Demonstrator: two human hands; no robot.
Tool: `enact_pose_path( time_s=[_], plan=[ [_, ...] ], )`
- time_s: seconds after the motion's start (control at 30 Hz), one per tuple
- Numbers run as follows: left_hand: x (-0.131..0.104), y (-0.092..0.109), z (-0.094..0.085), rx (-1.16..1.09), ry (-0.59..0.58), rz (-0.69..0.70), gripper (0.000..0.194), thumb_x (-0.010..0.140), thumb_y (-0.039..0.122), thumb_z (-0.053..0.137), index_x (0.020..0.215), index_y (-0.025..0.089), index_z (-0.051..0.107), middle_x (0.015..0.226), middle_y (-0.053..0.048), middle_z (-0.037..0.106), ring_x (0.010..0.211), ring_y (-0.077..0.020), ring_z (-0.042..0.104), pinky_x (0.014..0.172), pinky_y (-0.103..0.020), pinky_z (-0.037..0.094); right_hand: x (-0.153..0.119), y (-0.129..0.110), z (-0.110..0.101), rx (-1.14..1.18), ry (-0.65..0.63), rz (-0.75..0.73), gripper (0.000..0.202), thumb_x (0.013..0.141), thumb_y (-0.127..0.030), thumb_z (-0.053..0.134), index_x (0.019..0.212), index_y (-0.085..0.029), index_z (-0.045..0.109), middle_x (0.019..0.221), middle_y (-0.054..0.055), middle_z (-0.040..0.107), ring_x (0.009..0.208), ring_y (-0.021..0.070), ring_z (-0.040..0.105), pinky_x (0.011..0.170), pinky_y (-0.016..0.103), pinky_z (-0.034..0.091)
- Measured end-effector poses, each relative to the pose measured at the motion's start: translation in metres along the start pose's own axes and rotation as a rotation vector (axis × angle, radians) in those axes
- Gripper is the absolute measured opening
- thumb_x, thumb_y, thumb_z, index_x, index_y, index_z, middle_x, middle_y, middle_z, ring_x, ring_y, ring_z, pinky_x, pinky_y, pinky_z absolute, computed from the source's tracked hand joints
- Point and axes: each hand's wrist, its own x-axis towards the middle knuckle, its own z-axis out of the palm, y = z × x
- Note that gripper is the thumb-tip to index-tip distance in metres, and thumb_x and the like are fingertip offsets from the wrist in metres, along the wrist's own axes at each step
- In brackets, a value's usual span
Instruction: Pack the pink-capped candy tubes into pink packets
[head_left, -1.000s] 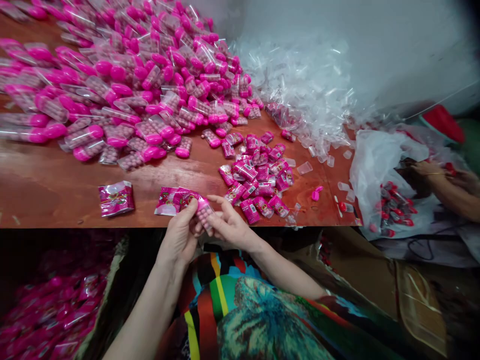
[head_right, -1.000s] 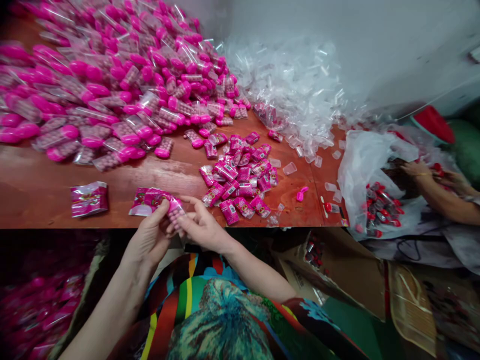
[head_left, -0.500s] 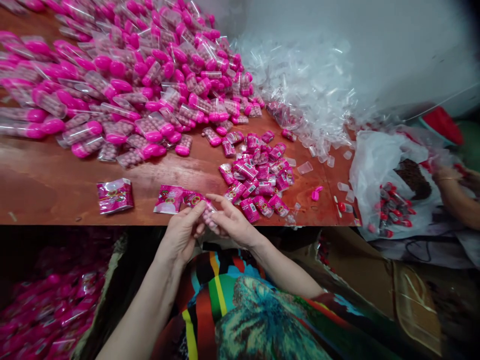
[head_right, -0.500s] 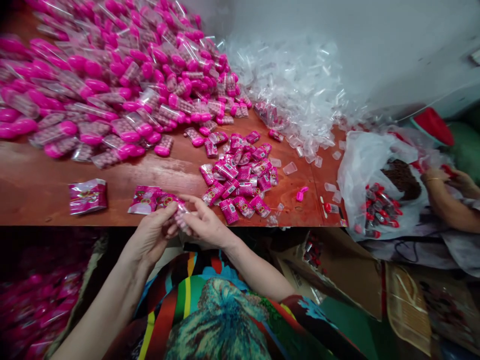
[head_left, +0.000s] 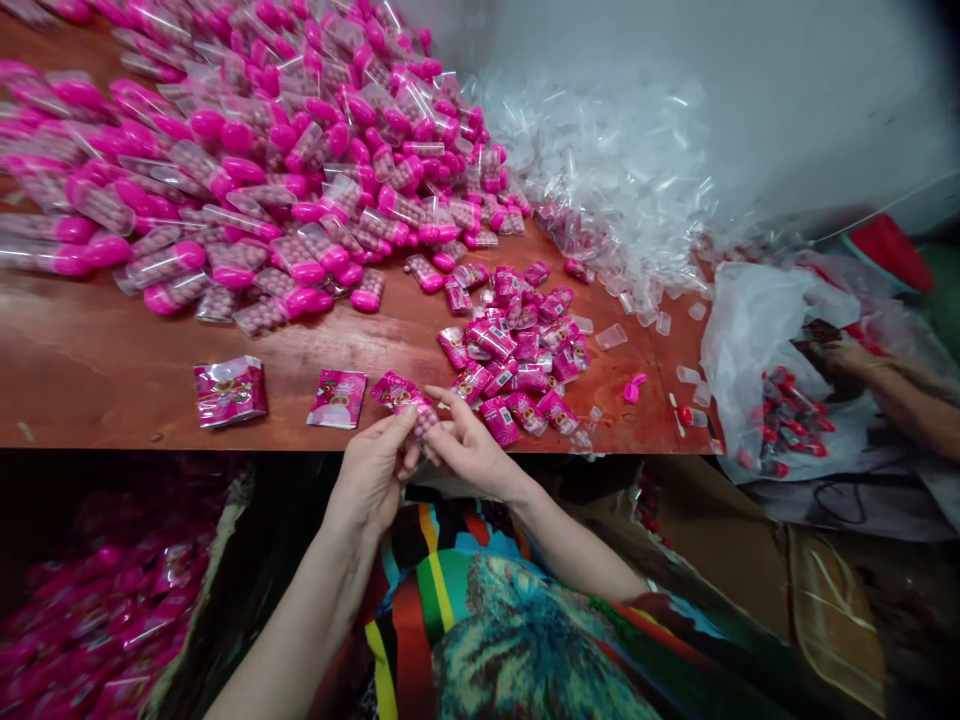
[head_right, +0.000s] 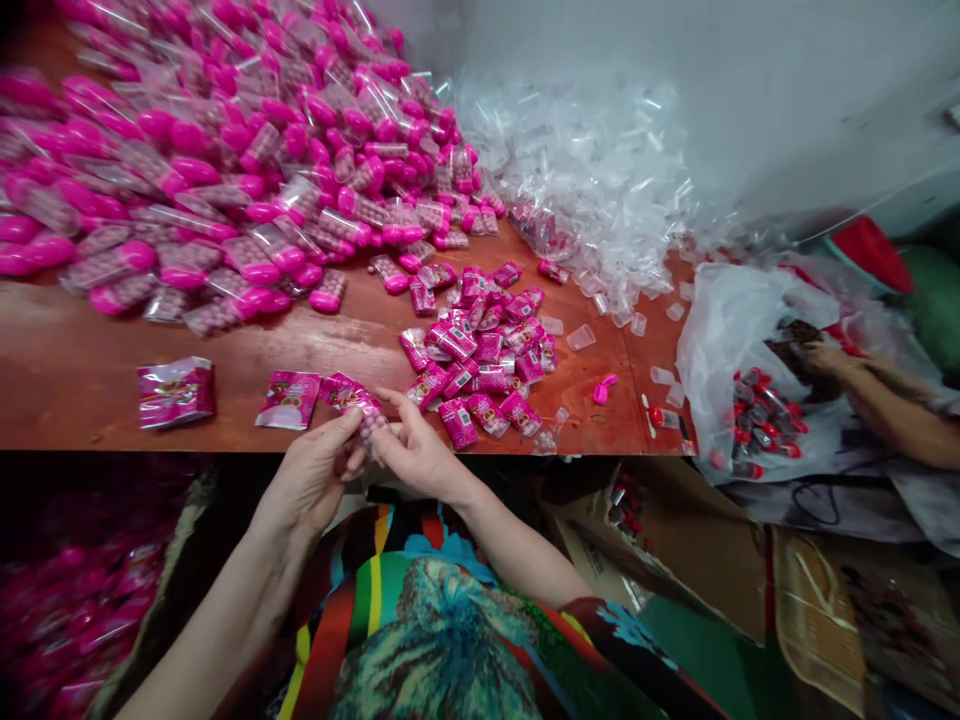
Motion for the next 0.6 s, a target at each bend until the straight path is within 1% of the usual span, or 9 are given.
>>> enact_pose_path(
  time_s=[0.1, 0.17, 0.2, 0.27, 0.33, 0.37, 0.43, 0.47, 0.6],
  plan=[
    [0.001, -0.003, 0.001, -0.027, 0.063, 0.003, 0.04, 0.062, 0.045, 0.087, 0.067, 0.012, 0.066, 0.046, 0.003, 0.052, 0.039, -0.0041, 0.036, 0.038, -0.016, 0.021, -0.004, -0.001, 0.003, -0.349, 0.059, -0.087, 0.059, 0.096, -0.026, 0.051, 0.15, -0.021, 0.028, 0.077, -0.002, 0.06, 0.062, 0.0126, 0.056, 0.064, 0.027, 0.048],
    [0.001, -0.003, 0.002, -0.049, 0.1, 0.01, 0.04, 0.062, 0.045, 0.087, 0.066, 0.012, 0.065, 0.044, 0.005, 0.049, 0.038, -0.0038, 0.035, 0.037, -0.016, 0.021, -0.004, 0.001, 0.007, -0.47, 0.078, -0.103, 0.057, 0.096, -0.023, 0.051, 0.149, -0.023, 0.03, 0.082, 0.0, 0.062, 0.064, 0.014, 0.058, 0.067, 0.03, 0.049],
    [0.001, -0.003, 0.002, -0.063, 0.119, 0.005, 0.04, 0.061, 0.044, 0.087, 0.066, 0.012, 0.064, 0.044, 0.005, 0.048, 0.038, -0.0037, 0.035, 0.037, -0.016, 0.021, -0.003, 0.003, 0.008, -0.433, 0.063, -0.108, 0.056, 0.097, -0.024, 0.05, 0.148, -0.023, 0.03, 0.082, 0.001, 0.063, 0.066, 0.0143, 0.059, 0.068, 0.03, 0.05],
    [-0.001, 0.0, 0.002, -0.106, 0.119, -0.031, 0.039, 0.06, 0.041, 0.088, 0.066, 0.013, 0.062, 0.047, 0.006, 0.05, 0.036, -0.0032, 0.035, 0.036, -0.016, 0.021, -0.001, 0.005, 0.009, -0.205, -0.022, -0.103, 0.052, 0.1, -0.028, 0.046, 0.147, -0.022, 0.026, 0.08, 0.0, 0.063, 0.066, 0.0138, 0.06, 0.069, 0.03, 0.052],
    [-0.002, 0.005, 0.001, -0.156, 0.055, -0.08, 0.037, 0.06, 0.038, 0.088, 0.068, 0.014, 0.061, 0.05, 0.006, 0.051, 0.036, -0.003, 0.034, 0.035, -0.017, 0.022, 0.001, 0.007, 0.008, 0.025, -0.103, -0.072, 0.051, 0.101, -0.034, 0.045, 0.146, -0.022, 0.024, 0.076, -0.002, 0.062, 0.064, 0.0128, 0.059, 0.067, 0.029, 0.052],
    [-0.003, 0.006, 0.0, -0.168, 0.01, -0.102, 0.036, 0.061, 0.038, 0.087, 0.068, 0.014, 0.061, 0.05, 0.007, 0.051, 0.036, -0.003, 0.034, 0.035, -0.017, 0.023, 0.002, 0.008, 0.006, 0.087, -0.119, -0.058, 0.052, 0.101, -0.037, 0.047, 0.145, -0.021, 0.025, 0.073, -0.003, 0.061, 0.062, 0.0125, 0.058, 0.065, 0.028, 0.052],
    [-0.003, 0.008, -0.001, -0.166, -0.044, -0.114, 0.034, 0.063, 0.036, 0.086, 0.069, 0.014, 0.061, 0.047, 0.008, 0.047, 0.036, -0.0028, 0.033, 0.036, -0.017, 0.024, 0.002, 0.009, 0.005, 0.12, -0.123, -0.043, 0.055, 0.099, -0.04, 0.052, 0.144, -0.021, 0.026, 0.073, -0.004, 0.06, 0.064, 0.0126, 0.058, 0.066, 0.027, 0.051],
    [-0.002, 0.008, -0.001, -0.159, -0.04, -0.107, 0.034, 0.063, 0.036, 0.086, 0.069, 0.014, 0.061, 0.047, 0.008, 0.047, 0.036, -0.0026, 0.033, 0.036, -0.016, 0.023, 0.001, 0.01, 0.004, 0.112, -0.119, -0.044, 0.056, 0.099, -0.04, 0.052, 0.145, -0.022, 0.026, 0.073, -0.003, 0.061, 0.066, 0.0128, 0.059, 0.067, 0.028, 0.051],
    [0.002, 0.004, -0.001, -0.114, 0.071, -0.059, 0.04, 0.056, 0.037, 0.091, 0.073, 0.009, 0.067, 0.051, 0.004, 0.055, 0.037, -0.001, 0.034, 0.036, -0.015, 0.02, -0.001, 0.013, 0.007, -0.039, -0.07, -0.02, 0.06, 0.099, -0.036, 0.053, 0.149, -0.025, 0.022, 0.082, -0.001, 0.063, 0.072, 0.0137, 0.061, 0.072, 0.03, 0.053]
  ],
)
